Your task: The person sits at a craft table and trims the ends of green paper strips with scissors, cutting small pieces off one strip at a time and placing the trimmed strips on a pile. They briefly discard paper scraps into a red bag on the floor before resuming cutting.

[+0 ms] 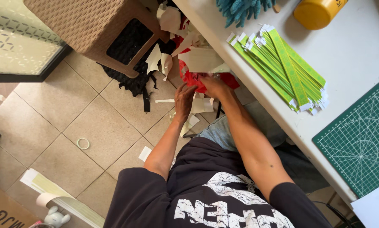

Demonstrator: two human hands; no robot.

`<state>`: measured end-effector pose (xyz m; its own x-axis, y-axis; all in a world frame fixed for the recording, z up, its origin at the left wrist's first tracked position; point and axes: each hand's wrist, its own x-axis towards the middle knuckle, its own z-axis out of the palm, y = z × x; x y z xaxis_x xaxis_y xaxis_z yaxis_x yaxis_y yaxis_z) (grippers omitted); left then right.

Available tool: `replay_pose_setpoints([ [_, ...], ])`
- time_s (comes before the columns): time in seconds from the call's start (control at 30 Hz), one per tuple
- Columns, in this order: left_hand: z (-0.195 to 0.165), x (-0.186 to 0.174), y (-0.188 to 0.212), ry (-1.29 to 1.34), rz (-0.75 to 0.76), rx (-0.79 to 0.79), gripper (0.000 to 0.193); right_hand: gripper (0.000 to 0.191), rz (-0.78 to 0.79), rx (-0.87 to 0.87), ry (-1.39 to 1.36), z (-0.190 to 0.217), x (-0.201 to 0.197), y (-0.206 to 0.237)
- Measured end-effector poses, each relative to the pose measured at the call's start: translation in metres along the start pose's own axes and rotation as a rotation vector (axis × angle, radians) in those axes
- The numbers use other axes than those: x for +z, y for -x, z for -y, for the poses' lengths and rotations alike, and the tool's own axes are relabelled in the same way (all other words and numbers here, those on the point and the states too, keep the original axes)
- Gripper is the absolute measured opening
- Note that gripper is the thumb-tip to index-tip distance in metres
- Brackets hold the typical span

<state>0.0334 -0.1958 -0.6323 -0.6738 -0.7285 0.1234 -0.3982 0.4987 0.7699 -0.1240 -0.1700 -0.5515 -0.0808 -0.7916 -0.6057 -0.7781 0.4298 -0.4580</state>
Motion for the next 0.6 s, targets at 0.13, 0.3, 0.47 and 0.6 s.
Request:
replay_pose_setpoints([
  [0.13, -0.007, 0.001, -0.005, 0.057, -0.029, -0.095, 0.023, 0.067, 0.030, 0.163, 0.046, -0.002, 0.001, 0.012],
  [0.3, -0.014, -0.001, -0.006, 0.108, -0.070, -0.141, 0.019, 0.046, -0.348, 0.299, -0.068, -0.027, 0.001, 0.007],
  [0.47, -0.023, 0.003, 0.000, 0.132, -0.066, -0.097, 0.016, 0.046, 0.012, 0.160, -0.311, -0.045, 0.011, -0.015],
  [0.6, -0.025, 0.006, -0.002, 0.086, -0.001, -0.038, 0.016, 0.029, -0.109, 0.277, -0.209, -0.048, 0.008, -0.026],
])
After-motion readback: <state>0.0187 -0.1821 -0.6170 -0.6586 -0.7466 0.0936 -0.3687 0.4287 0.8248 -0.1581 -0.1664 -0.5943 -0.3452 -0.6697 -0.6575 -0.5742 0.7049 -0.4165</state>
